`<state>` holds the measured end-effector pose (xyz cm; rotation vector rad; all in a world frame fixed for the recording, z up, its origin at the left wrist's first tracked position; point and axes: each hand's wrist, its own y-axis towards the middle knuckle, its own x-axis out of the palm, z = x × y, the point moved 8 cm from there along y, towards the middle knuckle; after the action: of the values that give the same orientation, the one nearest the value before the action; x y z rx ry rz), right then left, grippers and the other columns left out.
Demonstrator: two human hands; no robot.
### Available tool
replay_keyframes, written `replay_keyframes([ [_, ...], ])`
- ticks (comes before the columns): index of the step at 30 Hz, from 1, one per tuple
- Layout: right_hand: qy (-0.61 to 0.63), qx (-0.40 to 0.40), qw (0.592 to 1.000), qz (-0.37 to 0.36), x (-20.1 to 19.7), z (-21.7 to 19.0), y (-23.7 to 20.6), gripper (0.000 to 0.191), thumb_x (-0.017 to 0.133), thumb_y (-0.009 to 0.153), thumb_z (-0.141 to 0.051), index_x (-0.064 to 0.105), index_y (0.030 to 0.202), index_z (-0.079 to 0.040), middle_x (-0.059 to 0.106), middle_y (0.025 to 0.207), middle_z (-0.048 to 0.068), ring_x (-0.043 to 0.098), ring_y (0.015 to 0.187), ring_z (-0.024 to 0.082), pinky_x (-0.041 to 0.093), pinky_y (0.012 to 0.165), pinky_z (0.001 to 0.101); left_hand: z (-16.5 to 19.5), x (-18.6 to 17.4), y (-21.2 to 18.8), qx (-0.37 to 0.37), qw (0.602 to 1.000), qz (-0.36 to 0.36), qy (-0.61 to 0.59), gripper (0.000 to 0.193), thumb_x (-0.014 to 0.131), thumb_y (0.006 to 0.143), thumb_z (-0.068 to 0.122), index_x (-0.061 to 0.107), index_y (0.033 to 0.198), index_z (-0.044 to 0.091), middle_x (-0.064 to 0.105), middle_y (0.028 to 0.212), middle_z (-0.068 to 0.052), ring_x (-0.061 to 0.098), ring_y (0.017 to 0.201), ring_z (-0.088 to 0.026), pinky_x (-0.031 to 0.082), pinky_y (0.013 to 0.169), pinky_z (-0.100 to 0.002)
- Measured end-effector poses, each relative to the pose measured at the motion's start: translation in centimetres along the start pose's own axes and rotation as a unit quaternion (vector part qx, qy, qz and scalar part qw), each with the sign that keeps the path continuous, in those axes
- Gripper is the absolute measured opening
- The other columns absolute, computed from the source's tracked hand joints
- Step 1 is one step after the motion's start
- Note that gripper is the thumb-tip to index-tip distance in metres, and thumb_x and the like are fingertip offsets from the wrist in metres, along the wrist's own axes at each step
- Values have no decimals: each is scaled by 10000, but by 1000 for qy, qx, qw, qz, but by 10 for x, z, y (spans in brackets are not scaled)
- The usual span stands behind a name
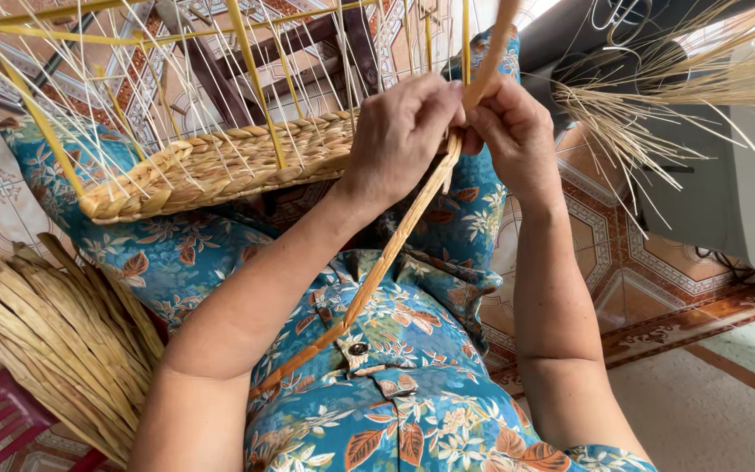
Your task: The person weaves a basket by hand, interlacing dried plant strips through a vertical frame. They repeatedly pull and tuck the strips to build up the basket's side wall.
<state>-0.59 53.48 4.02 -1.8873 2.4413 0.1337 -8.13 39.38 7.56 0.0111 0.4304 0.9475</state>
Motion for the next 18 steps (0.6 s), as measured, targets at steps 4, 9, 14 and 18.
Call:
replay_keyframes([
  [4,24,-19,999,-44,10,1,3,42,679,1090,-3,684,1123,24,672,1002,22,611,898,69,520,809,231,45,-15,-27,74,996,-5,-46,211,600,1074,175,706,1203,46,726,1237,-91,743,839,-94,638,663,-235],
  [9,-108,6,993,-38,13,-4,-1,123,635,1090,-15,732,1163,2,698,954,38,626,843,84,535,740,249,89,-31,-53,214,895,83,383,349,697,1004,104,651,1346,49,620,1396,-101,605,1101,-185,606,850,-300],
  [14,-27,-55,993,-103,26,-30,-5,195,642,1071,11,633,1264,-9,674,1153,77,653,994,107,565,884,267,65,-28,-50,178,851,36,493,362,744,942,79,657,1292,47,643,1101,-80,565,998,-206,557,676,-291],
  [18,7,-89,994,-56,26,-30,0,108,652,1030,16,628,1132,-11,685,1179,91,663,1014,121,571,872,279,47,-24,-45,147,859,-4,490,185,724,943,109,674,1113,57,630,957,-75,598,909,-197,554,620,-300],
])
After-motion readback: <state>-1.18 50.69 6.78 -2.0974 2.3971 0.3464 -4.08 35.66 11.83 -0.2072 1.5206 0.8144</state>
